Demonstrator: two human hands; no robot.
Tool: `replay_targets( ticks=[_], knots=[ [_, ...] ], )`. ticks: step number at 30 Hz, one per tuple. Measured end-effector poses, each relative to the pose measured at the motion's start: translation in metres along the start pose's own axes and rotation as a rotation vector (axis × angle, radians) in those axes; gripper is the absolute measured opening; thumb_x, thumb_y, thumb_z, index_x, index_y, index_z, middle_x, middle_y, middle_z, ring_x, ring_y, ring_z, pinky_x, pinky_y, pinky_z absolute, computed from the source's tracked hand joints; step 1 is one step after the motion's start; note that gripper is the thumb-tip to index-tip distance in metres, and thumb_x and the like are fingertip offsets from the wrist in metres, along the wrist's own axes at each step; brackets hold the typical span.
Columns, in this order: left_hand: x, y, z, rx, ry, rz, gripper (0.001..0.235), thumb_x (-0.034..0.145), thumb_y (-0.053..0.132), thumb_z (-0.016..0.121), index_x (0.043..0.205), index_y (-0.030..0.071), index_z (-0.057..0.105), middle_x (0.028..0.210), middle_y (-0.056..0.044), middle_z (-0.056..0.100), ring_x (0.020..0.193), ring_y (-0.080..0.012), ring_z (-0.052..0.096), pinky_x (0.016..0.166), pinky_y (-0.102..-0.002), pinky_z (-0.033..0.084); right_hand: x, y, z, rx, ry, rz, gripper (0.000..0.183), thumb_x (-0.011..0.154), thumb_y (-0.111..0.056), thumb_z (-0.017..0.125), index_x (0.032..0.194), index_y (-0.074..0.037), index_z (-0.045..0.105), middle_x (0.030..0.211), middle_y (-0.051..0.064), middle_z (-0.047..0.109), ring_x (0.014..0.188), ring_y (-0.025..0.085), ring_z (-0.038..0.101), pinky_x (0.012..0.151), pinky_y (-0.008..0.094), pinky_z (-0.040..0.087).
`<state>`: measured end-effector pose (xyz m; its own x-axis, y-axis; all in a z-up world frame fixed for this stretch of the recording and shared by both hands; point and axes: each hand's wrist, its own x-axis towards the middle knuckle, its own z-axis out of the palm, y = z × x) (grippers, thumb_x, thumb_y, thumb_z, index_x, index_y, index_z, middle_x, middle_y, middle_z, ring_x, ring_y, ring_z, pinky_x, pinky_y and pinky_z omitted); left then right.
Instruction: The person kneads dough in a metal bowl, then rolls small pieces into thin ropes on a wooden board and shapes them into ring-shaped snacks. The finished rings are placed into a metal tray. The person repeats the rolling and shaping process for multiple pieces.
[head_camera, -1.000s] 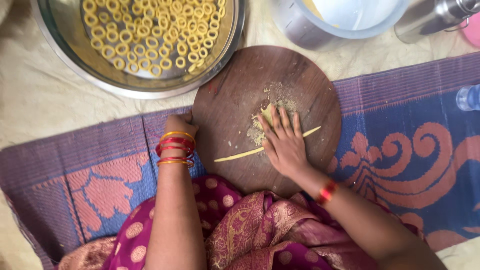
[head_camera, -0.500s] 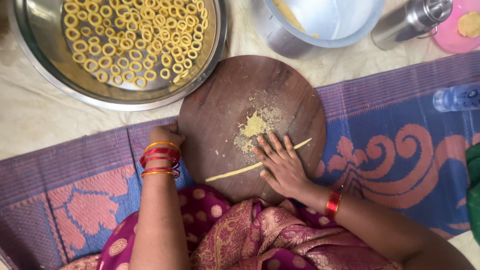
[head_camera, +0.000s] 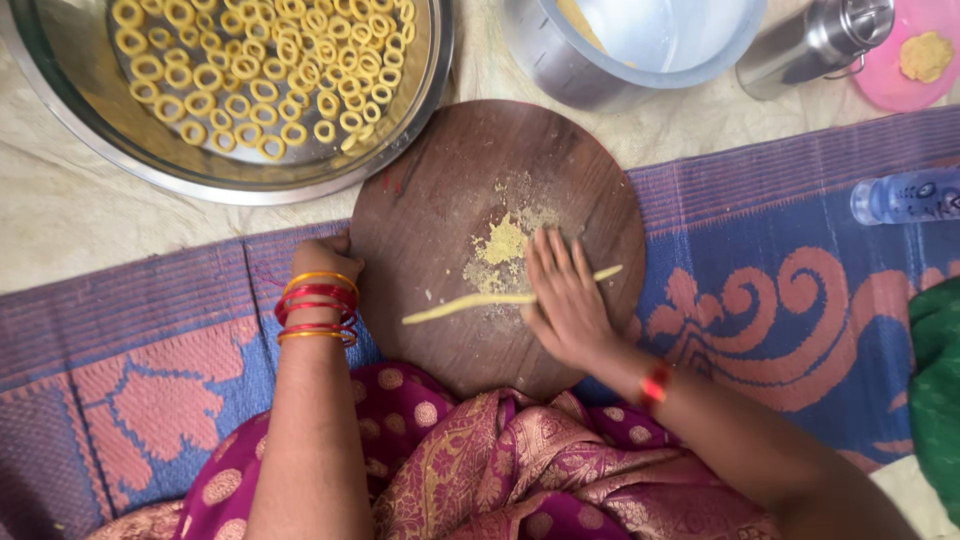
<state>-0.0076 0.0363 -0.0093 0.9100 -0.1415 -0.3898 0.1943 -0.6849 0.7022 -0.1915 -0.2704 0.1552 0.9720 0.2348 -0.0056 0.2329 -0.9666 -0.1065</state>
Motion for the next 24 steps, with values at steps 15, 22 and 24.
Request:
replay_targets(
  ticks=[15, 22, 24],
  knots=[
    [-0.005, 0.019, -0.007, 0.007, -0.022, -0.008, 0.060, 0.074, 0.017, 0.083, 0.132, 0.018, 0.069, 0.115, -0.020, 0.072, 0.109, -0.0323, 0.071, 0.095, -0.039, 0.054, 0.058, 0.041, -0.008, -0.219, 0.052, -0.011, 0.080, 0.104, -0.059, 0.012, 0.163, -0.005, 0.014, 0.171, 0.019, 0.007, 0.158, 0.036, 0.006, 0.127, 0.059, -0.005],
    [-0.001, 0.019, -0.001, 0.079, -0.052, -0.056, 0.062, 0.074, 0.018, 0.081, 0.135, 0.024, 0.067, 0.115, -0.018, 0.071, 0.104, -0.0333, 0.071, 0.093, -0.039, 0.054, -0.001, 0.060, 0.004, -0.192, -0.109, -0.023, 0.076, 0.104, -0.051, -0.001, 0.161, -0.004, 0.017, 0.171, 0.018, 0.006, 0.159, 0.033, 0.011, 0.130, 0.053, 0.001],
    [-0.003, 0.019, -0.002, 0.089, -0.039, -0.024, 0.061, 0.074, 0.019, 0.082, 0.133, 0.023, 0.068, 0.114, -0.018, 0.071, 0.104, -0.0334, 0.071, 0.093, -0.039, 0.055, 0.048, 0.081, -0.001, -0.182, -0.076, 0.124, 0.071, 0.109, -0.045, 0.000, 0.162, 0.001, 0.013, 0.171, 0.020, 0.001, 0.157, 0.035, 0.009, 0.130, 0.052, 0.001]
  ],
)
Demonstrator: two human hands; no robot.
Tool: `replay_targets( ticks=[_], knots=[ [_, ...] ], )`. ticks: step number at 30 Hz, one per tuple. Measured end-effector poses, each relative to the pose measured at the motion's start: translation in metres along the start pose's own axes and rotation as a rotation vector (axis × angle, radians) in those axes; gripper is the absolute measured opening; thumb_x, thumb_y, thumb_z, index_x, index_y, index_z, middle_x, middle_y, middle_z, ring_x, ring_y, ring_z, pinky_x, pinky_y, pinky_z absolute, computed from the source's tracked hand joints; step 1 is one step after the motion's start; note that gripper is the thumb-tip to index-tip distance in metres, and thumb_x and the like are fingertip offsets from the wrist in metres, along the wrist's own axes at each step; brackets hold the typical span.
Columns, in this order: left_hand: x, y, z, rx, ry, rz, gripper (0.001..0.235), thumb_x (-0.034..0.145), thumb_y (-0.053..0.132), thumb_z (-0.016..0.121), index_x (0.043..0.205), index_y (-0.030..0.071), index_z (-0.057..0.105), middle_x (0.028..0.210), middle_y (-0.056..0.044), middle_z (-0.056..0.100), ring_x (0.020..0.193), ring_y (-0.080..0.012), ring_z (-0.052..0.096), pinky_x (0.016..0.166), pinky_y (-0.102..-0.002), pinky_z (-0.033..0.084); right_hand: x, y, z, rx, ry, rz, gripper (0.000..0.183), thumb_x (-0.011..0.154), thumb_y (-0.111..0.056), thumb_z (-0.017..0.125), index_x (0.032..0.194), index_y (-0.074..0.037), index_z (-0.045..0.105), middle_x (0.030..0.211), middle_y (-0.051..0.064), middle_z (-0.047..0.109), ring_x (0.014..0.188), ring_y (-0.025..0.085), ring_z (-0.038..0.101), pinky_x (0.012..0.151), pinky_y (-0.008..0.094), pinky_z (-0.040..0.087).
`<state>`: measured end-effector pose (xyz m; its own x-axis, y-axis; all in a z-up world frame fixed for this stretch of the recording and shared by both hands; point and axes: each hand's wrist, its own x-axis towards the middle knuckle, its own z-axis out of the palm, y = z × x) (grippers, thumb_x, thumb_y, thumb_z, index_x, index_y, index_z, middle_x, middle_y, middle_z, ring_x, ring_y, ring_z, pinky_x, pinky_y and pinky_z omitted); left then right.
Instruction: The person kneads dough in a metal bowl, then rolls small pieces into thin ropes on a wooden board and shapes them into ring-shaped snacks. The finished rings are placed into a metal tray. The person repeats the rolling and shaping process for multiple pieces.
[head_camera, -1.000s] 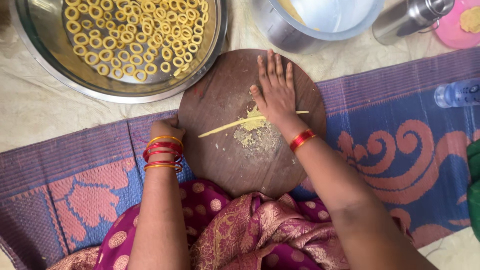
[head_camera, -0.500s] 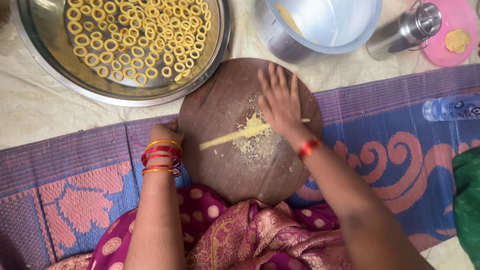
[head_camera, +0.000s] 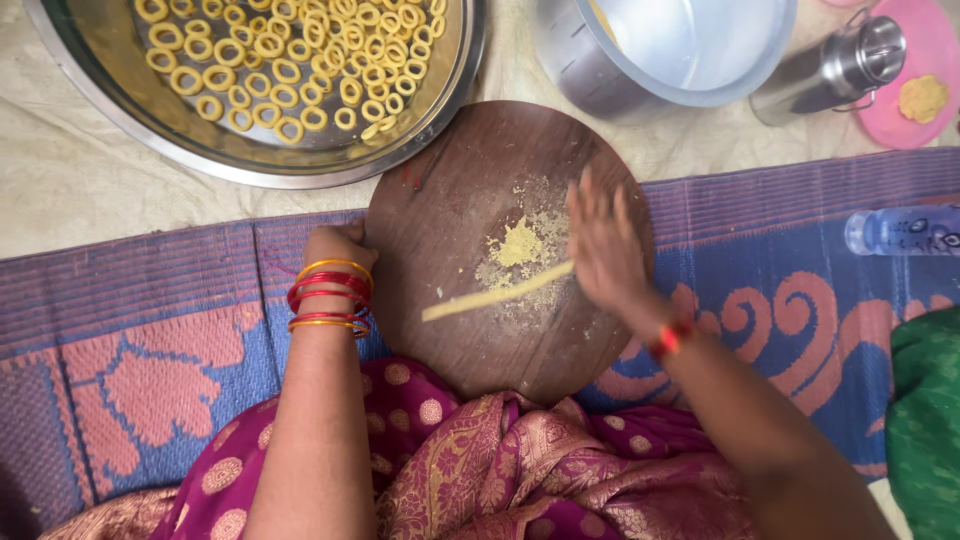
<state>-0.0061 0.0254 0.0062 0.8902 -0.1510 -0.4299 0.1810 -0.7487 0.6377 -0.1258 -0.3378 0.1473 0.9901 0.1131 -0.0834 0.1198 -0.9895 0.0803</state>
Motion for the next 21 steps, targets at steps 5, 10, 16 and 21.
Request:
replay_targets(
  ticks=[5, 10, 16, 21],
  knots=[
    [0.000, -0.008, 0.002, -0.010, 0.013, 0.073, 0.058, 0.075, 0.022, 0.082, 0.132, 0.019, 0.070, 0.112, -0.019, 0.073, 0.101, -0.0330, 0.073, 0.091, -0.039, 0.056, 0.045, 0.015, -0.013, -0.034, 0.002, 0.076, 0.071, 0.107, -0.045, 0.013, 0.164, -0.003, 0.010, 0.171, 0.016, -0.001, 0.160, 0.029, 0.002, 0.128, 0.052, -0.001],
    [0.010, -0.013, 0.010, -0.035, -0.032, 0.035, 0.055, 0.074, 0.023, 0.083, 0.128, 0.018, 0.072, 0.111, -0.019, 0.072, 0.100, -0.0324, 0.073, 0.090, -0.038, 0.056, -0.049, 0.004, 0.001, -0.069, 0.119, -0.118, 0.069, 0.105, -0.047, 0.015, 0.162, -0.008, 0.009, 0.171, 0.014, -0.004, 0.159, 0.027, -0.004, 0.127, 0.052, -0.005],
    [0.007, -0.005, 0.007, -0.038, -0.021, 0.017, 0.059, 0.073, 0.016, 0.077, 0.132, 0.021, 0.070, 0.111, -0.019, 0.072, 0.100, -0.0320, 0.073, 0.090, -0.038, 0.056, -0.040, 0.018, 0.005, -0.105, 0.011, -0.015, 0.064, 0.108, -0.043, 0.012, 0.164, -0.014, 0.003, 0.171, 0.012, -0.014, 0.160, 0.024, -0.007, 0.130, 0.051, -0.006],
    [0.003, -0.003, 0.006, -0.121, 0.003, 0.007, 0.061, 0.073, 0.016, 0.080, 0.132, 0.020, 0.069, 0.117, -0.018, 0.071, 0.108, -0.0286, 0.072, 0.094, -0.036, 0.055, 0.046, 0.040, -0.009, -0.113, -0.087, 0.162, 0.069, 0.107, -0.046, 0.014, 0.167, -0.014, 0.005, 0.171, 0.011, -0.011, 0.160, 0.023, -0.006, 0.128, 0.052, -0.007]
  ],
)
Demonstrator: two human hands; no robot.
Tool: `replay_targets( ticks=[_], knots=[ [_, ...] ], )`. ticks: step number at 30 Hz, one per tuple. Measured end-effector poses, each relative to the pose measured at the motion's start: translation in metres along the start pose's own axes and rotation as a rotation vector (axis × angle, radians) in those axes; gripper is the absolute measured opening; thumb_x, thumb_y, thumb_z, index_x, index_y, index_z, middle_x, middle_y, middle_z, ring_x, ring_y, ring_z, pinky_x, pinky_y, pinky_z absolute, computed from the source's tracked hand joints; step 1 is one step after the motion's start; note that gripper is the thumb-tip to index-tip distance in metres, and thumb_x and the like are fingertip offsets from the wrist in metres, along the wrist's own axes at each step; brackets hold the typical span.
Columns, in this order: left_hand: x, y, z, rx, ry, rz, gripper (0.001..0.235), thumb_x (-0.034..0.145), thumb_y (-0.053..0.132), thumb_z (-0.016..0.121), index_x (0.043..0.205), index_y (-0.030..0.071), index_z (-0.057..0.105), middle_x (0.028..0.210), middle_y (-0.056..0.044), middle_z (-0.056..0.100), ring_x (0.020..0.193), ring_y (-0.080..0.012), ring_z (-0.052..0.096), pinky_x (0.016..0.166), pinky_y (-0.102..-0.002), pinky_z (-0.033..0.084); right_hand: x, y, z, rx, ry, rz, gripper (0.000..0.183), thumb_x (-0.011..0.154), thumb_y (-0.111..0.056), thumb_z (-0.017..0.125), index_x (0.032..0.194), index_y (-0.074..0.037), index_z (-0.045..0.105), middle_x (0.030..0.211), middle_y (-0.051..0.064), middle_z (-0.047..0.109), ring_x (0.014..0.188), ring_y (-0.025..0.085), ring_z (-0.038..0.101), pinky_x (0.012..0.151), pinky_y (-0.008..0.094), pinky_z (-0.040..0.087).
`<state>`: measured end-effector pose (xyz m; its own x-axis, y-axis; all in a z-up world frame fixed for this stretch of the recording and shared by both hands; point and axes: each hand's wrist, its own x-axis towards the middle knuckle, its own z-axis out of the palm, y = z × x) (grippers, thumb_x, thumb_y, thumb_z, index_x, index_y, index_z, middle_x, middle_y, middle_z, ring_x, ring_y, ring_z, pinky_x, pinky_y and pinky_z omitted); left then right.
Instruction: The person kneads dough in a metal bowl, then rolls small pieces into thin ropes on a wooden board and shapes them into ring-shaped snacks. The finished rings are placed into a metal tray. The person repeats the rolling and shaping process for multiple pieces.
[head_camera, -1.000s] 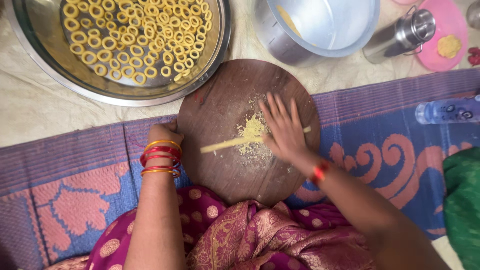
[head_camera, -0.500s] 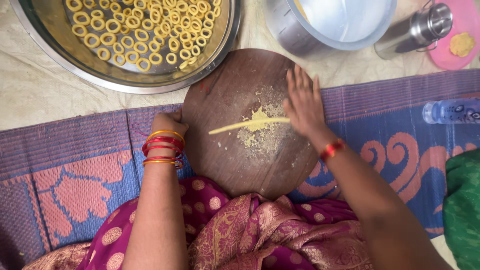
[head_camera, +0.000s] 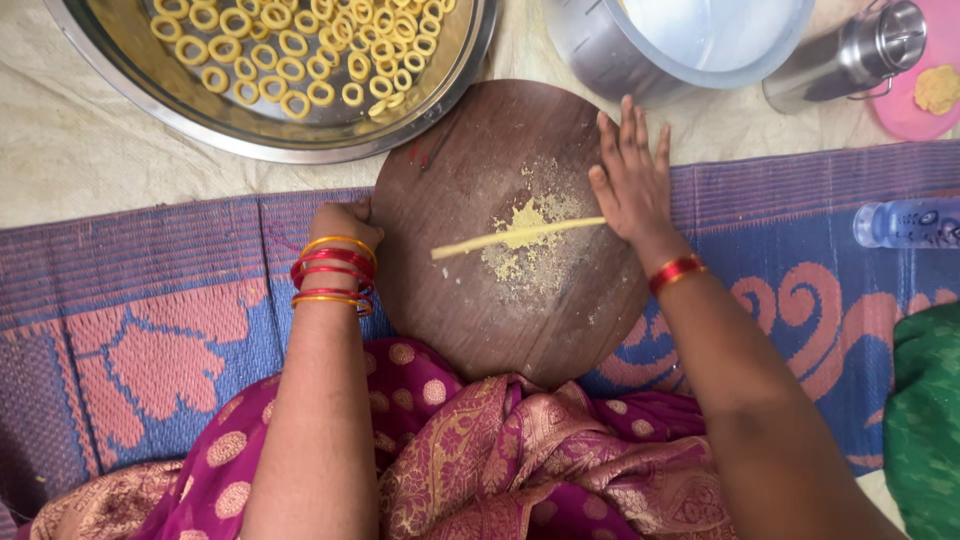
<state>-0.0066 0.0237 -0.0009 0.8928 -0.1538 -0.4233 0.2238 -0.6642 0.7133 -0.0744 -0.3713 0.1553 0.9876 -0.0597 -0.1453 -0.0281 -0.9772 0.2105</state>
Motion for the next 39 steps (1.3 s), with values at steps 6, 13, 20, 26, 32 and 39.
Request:
replay_targets(
  ticks=[6, 13, 20, 26, 32, 39],
  knots=[
    [0.009, 0.002, -0.002, 0.110, -0.095, -0.020, 0.065, 0.076, 0.021, 0.080, 0.139, 0.026, 0.063, 0.124, -0.016, 0.069, 0.113, -0.0310, 0.069, 0.099, -0.037, 0.052, -0.061, 0.004, 0.022, 0.143, 0.170, -0.234, 0.067, 0.111, -0.051, 0.006, 0.166, -0.012, 0.005, 0.173, 0.019, -0.007, 0.161, 0.031, -0.002, 0.130, 0.055, -0.008],
    [0.028, 0.000, 0.007, 0.303, -0.202, 0.044, 0.067, 0.077, 0.025, 0.074, 0.141, 0.027, 0.054, 0.126, -0.017, 0.062, 0.113, -0.0381, 0.062, 0.098, -0.040, 0.049, -0.129, 0.001, 0.007, 0.401, 0.373, -0.015, 0.091, 0.097, -0.068, 0.000, 0.166, -0.008, 0.004, 0.176, 0.012, 0.005, 0.161, 0.033, -0.008, 0.120, 0.061, -0.021],
    [0.026, 0.004, 0.018, 0.327, -0.126, 0.058, 0.046, 0.079, 0.020, 0.070, 0.125, 0.017, 0.072, 0.122, -0.019, 0.069, 0.112, -0.0390, 0.067, 0.099, -0.041, 0.054, -0.134, -0.161, -0.007, 0.183, 0.161, -0.438, 0.076, 0.106, -0.059, 0.014, 0.163, -0.008, 0.014, 0.170, 0.018, 0.010, 0.157, 0.036, 0.005, 0.121, 0.068, -0.007],
    [0.011, 0.024, 0.003, 0.116, -0.095, -0.118, 0.045, 0.080, 0.012, 0.069, 0.124, 0.022, 0.072, 0.125, -0.017, 0.067, 0.116, -0.0382, 0.064, 0.099, -0.042, 0.053, -0.010, -0.206, -0.041, 0.009, 0.084, -0.248, 0.069, 0.106, -0.040, 0.013, 0.164, -0.004, 0.016, 0.172, 0.019, 0.011, 0.159, 0.036, 0.007, 0.127, 0.059, -0.001],
    [0.005, 0.034, -0.005, 0.172, -0.119, -0.044, 0.045, 0.083, 0.011, 0.067, 0.127, 0.021, 0.070, 0.127, -0.017, 0.066, 0.118, -0.0389, 0.062, 0.100, -0.042, 0.052, -0.016, -0.203, -0.043, 0.186, 0.122, -0.411, 0.084, 0.107, -0.056, 0.011, 0.161, 0.009, 0.013, 0.169, 0.030, 0.007, 0.157, 0.043, 0.008, 0.129, 0.053, 0.004],
    [0.004, 0.045, -0.010, 0.270, -0.185, -0.016, 0.040, 0.084, 0.017, 0.067, 0.124, 0.015, 0.071, 0.125, -0.019, 0.067, 0.116, -0.0397, 0.064, 0.100, -0.044, 0.052, -0.090, -0.211, -0.023, 0.077, 0.029, -0.447, 0.080, 0.103, -0.056, 0.017, 0.161, 0.000, 0.012, 0.169, 0.020, 0.010, 0.158, 0.036, 0.011, 0.130, 0.054, 0.004]
  ],
)
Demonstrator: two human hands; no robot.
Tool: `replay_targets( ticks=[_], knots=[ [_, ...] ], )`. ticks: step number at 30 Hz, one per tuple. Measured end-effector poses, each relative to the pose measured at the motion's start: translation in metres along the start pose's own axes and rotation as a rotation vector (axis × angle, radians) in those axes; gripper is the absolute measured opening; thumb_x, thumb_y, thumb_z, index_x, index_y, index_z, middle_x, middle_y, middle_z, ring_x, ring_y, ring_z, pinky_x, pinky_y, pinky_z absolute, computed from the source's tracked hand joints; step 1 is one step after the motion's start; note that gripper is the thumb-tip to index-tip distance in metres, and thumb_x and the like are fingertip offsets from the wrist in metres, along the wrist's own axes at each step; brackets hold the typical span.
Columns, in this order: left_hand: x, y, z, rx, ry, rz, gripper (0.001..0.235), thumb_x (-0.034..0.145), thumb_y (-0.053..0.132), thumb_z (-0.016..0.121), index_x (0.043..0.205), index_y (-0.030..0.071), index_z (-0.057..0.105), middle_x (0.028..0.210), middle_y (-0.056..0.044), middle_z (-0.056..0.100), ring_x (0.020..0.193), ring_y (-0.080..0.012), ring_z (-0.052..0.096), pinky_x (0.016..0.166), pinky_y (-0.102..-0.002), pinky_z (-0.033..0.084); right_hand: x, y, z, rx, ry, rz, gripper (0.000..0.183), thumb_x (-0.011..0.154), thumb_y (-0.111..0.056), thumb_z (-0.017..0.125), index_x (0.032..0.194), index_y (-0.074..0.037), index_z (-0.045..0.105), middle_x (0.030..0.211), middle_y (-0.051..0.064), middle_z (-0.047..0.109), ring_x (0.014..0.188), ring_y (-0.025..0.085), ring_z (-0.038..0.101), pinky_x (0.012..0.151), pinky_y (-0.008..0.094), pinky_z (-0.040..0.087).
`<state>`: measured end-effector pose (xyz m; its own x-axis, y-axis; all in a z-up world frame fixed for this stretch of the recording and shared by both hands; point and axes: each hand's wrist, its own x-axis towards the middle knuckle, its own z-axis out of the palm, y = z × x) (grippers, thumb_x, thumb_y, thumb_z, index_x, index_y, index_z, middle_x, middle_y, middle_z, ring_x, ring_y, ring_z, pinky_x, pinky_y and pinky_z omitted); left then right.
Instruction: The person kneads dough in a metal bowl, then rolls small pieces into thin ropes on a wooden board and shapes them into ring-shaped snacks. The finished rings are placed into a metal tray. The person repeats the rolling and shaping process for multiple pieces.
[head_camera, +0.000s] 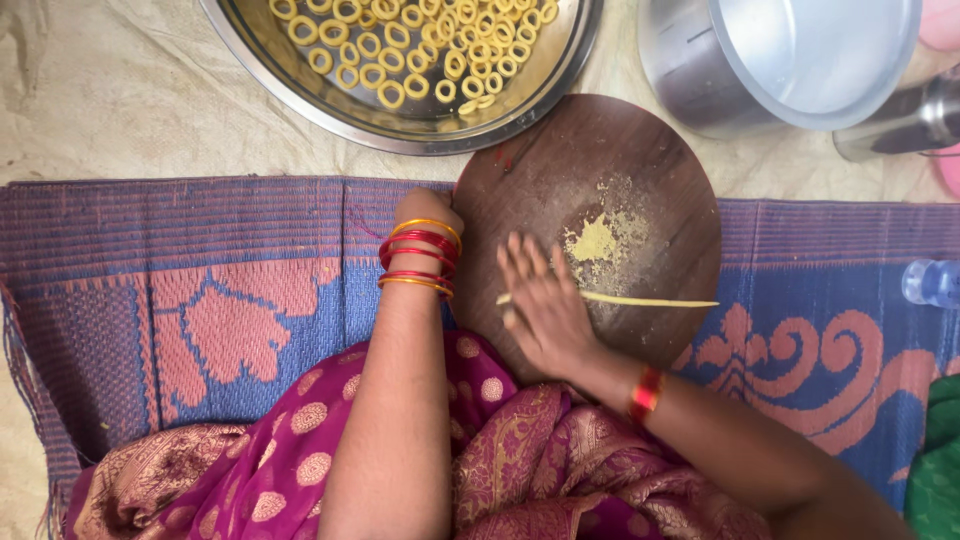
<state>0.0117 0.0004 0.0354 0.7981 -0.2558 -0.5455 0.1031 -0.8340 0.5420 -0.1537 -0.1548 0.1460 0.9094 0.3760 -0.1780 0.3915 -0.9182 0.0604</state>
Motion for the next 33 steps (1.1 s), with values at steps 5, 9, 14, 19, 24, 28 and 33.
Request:
replay_targets(
  ticks=[5, 9, 14, 19, 24, 28, 33],
  knots=[
    [-0.035, 0.001, -0.034, -0.473, 0.022, -0.152, 0.055, 0.087, 0.050, 0.072, 0.106, -0.002, 0.075, 0.101, -0.028, 0.073, 0.098, -0.0388, 0.071, 0.093, -0.045, 0.055, 0.101, 0.034, -0.022, 0.093, 0.133, 0.176, 0.075, 0.108, -0.044, 0.018, 0.162, 0.007, 0.011, 0.171, 0.026, 0.007, 0.159, 0.039, 0.009, 0.129, 0.050, 0.000],
    [-0.053, 0.005, -0.063, -0.735, -0.014, -0.328, 0.068, 0.092, 0.059, 0.061, 0.092, -0.007, 0.075, 0.090, -0.028, 0.075, 0.077, -0.0420, 0.074, 0.070, -0.054, 0.063, 0.101, 0.019, -0.029, -0.184, 0.021, 0.148, 0.080, 0.106, -0.049, 0.021, 0.161, 0.008, 0.012, 0.169, 0.028, 0.008, 0.157, 0.040, 0.010, 0.127, 0.048, 0.000],
    [-0.035, -0.003, -0.051, -0.881, -0.036, -0.348, 0.073, 0.094, 0.060, 0.055, 0.090, -0.010, 0.075, 0.089, -0.026, 0.074, 0.076, -0.0445, 0.074, 0.053, -0.055, 0.062, 0.008, -0.026, -0.012, 0.120, 0.087, -0.113, 0.080, 0.104, -0.053, 0.026, 0.160, 0.004, 0.019, 0.169, 0.024, 0.014, 0.157, 0.038, 0.014, 0.128, 0.053, 0.001],
    [-0.002, -0.016, -0.027, -0.464, 0.240, -0.219, 0.082, 0.100, 0.067, 0.057, 0.098, -0.013, 0.073, 0.096, -0.039, 0.067, 0.103, -0.0515, 0.064, 0.091, -0.052, 0.051, 0.049, -0.020, -0.015, 0.122, 0.119, 0.002, 0.074, 0.104, -0.043, 0.032, 0.161, 0.001, 0.020, 0.170, 0.021, 0.016, 0.158, 0.037, 0.014, 0.127, 0.056, 0.000],
    [-0.006, -0.029, -0.018, -0.605, 0.126, -0.263, 0.069, 0.090, 0.061, 0.060, 0.097, -0.007, 0.075, 0.098, -0.033, 0.072, 0.103, -0.0463, 0.072, 0.092, -0.049, 0.054, 0.106, -0.001, -0.022, 0.186, 0.240, 0.115, 0.073, 0.110, -0.043, 0.029, 0.165, 0.003, 0.015, 0.173, 0.023, 0.011, 0.162, 0.038, 0.010, 0.131, 0.057, 0.003],
    [-0.009, -0.024, -0.028, -0.431, 0.150, -0.174, 0.068, 0.095, 0.059, 0.062, 0.094, -0.007, 0.077, 0.095, -0.034, 0.071, 0.102, -0.0455, 0.068, 0.092, -0.049, 0.051, 0.068, -0.021, -0.012, 0.181, 0.239, 0.070, 0.075, 0.109, -0.048, 0.026, 0.164, 0.001, 0.014, 0.170, 0.028, 0.004, 0.160, 0.040, 0.006, 0.129, 0.058, 0.000],
    [-0.013, -0.019, -0.018, -0.466, 0.186, -0.040, 0.036, 0.085, 0.040, 0.074, 0.095, 0.006, 0.080, 0.090, -0.020, 0.076, 0.084, -0.0330, 0.076, 0.082, -0.043, 0.057, 0.012, -0.029, 0.005, 0.227, 0.247, 0.005, 0.080, 0.105, -0.061, 0.007, 0.165, -0.008, 0.009, 0.171, 0.026, 0.000, 0.160, 0.039, 0.001, 0.128, 0.058, -0.006]
  ],
)
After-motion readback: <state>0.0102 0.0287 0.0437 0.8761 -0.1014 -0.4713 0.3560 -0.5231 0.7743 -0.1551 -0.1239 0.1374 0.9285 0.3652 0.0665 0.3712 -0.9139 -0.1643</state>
